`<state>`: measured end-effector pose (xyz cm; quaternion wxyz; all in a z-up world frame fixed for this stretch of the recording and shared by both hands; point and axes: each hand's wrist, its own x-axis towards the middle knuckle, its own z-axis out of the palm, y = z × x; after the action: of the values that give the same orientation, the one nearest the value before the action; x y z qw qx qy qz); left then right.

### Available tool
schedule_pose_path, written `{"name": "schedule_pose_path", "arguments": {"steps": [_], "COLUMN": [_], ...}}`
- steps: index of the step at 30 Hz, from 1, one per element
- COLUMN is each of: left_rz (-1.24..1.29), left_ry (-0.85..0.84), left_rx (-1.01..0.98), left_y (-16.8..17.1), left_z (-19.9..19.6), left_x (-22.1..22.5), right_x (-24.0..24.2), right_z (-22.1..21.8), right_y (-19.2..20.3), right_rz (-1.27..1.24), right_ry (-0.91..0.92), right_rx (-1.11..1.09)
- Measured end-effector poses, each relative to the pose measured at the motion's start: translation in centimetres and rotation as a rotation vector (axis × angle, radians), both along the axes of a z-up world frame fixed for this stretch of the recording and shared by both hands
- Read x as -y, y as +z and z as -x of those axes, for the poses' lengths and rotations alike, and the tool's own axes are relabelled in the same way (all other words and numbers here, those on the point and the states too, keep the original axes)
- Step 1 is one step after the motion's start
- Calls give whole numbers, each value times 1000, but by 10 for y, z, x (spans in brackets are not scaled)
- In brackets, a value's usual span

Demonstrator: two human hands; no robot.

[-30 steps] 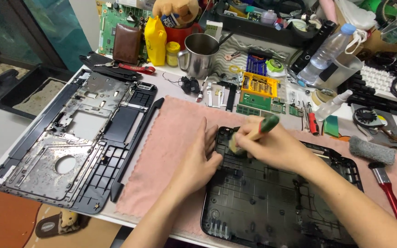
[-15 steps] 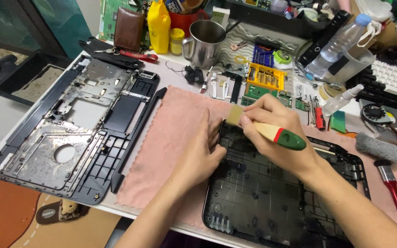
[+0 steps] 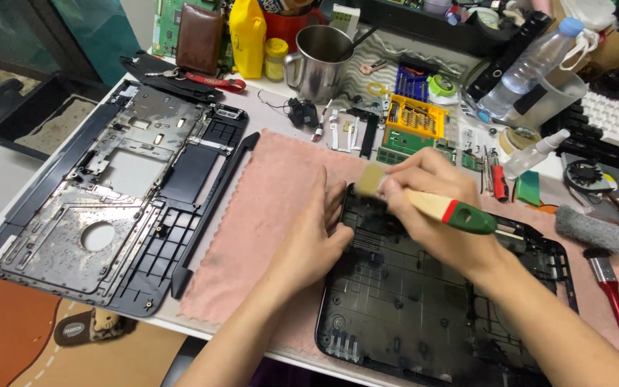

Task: Cleaning a disassembled laptop shell by brushing away dust from its internal and external surfaces.

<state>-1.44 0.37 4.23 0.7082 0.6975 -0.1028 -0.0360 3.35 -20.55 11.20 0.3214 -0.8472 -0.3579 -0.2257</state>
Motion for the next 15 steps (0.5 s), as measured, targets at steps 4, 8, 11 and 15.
{"name": "schedule_pose_path", "arguments": {"steps": [4,8,11,15], "left_rz": [-1,-25,-17,61], "left_ry": [-14,-27,-15,-31], "left_rx": [-5,-35,-46,-145], "left_y": [1,4,5,-18], "left_z": [0,-1,0,-8], "left_x": [0,-1,0,2], "right_x": [-9,-2,-14,-4], "right_z": [6,-8,-1,-4], "right_y": [3,11,-2,15], "right_rz": [48,52,49,150], "right_ry": [10,-94,-28,-107], "right_rx": [-463,-458,-530,-981]}}
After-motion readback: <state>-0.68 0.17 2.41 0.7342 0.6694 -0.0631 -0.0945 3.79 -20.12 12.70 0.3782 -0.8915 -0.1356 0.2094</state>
